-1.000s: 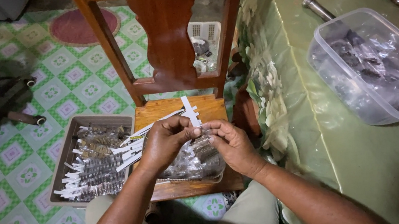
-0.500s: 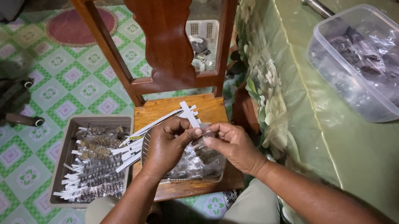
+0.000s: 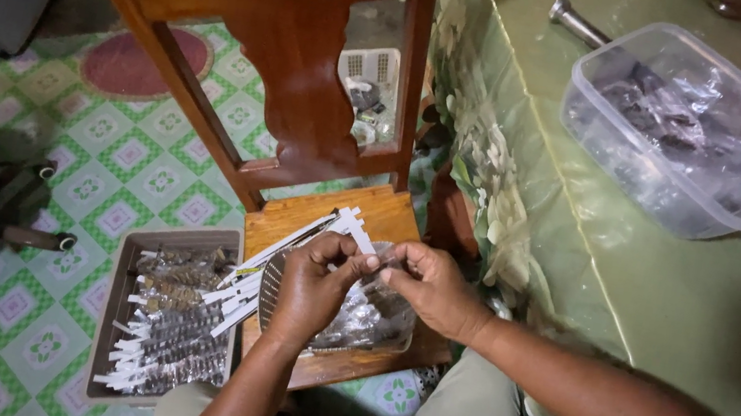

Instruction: Manually assembling identification tags by attaching small fasteners to white plastic strips and organizing them in a tray.

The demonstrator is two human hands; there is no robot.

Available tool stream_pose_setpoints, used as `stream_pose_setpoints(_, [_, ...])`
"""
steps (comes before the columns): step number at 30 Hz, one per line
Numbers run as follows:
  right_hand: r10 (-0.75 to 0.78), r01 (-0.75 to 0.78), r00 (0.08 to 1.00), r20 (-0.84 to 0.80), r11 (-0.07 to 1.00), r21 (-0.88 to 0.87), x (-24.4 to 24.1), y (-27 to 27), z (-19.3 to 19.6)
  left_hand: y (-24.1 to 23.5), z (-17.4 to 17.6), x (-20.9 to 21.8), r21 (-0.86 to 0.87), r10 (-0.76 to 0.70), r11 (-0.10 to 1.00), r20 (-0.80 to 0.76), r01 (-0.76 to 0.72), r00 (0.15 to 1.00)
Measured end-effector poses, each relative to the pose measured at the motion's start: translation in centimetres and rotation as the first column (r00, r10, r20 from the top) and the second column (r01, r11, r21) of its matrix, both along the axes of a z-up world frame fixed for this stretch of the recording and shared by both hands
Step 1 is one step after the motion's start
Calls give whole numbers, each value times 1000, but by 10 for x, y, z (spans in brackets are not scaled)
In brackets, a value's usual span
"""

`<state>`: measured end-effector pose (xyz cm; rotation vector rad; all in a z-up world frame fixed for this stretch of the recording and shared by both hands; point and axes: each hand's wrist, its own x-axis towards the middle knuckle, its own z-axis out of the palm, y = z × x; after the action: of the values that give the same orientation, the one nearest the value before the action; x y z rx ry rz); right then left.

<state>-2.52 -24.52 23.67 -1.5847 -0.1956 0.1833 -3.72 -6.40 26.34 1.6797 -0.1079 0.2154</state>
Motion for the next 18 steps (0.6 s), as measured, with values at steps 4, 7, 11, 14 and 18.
stream_pose_setpoints(4, [-3,3,999,33,1000,2,6,-2,-15,0,-5,5,-4,-30,1000,10,30,999])
stream_pose_setpoints(7, [-13,15,998,63,1000,-26,7,-2,-14,-2,3,4,-47,-44,998,4,44,999])
stream_pose_setpoints(11, [-15,17,997,79,1000,-23,7,-2,-13,-1,-2,6,-56,-57,997,-20,56,998])
stream_pose_setpoints(14, [-14,14,1000,17,1000,16,4,-2,-14,1,-3,7,-58,-67,996,-49,64,997])
stream_pose_setpoints(18, [2,6,996,-91,997,83,2,-2,-7,2,9,6,-59,-90,995,-99,84,991])
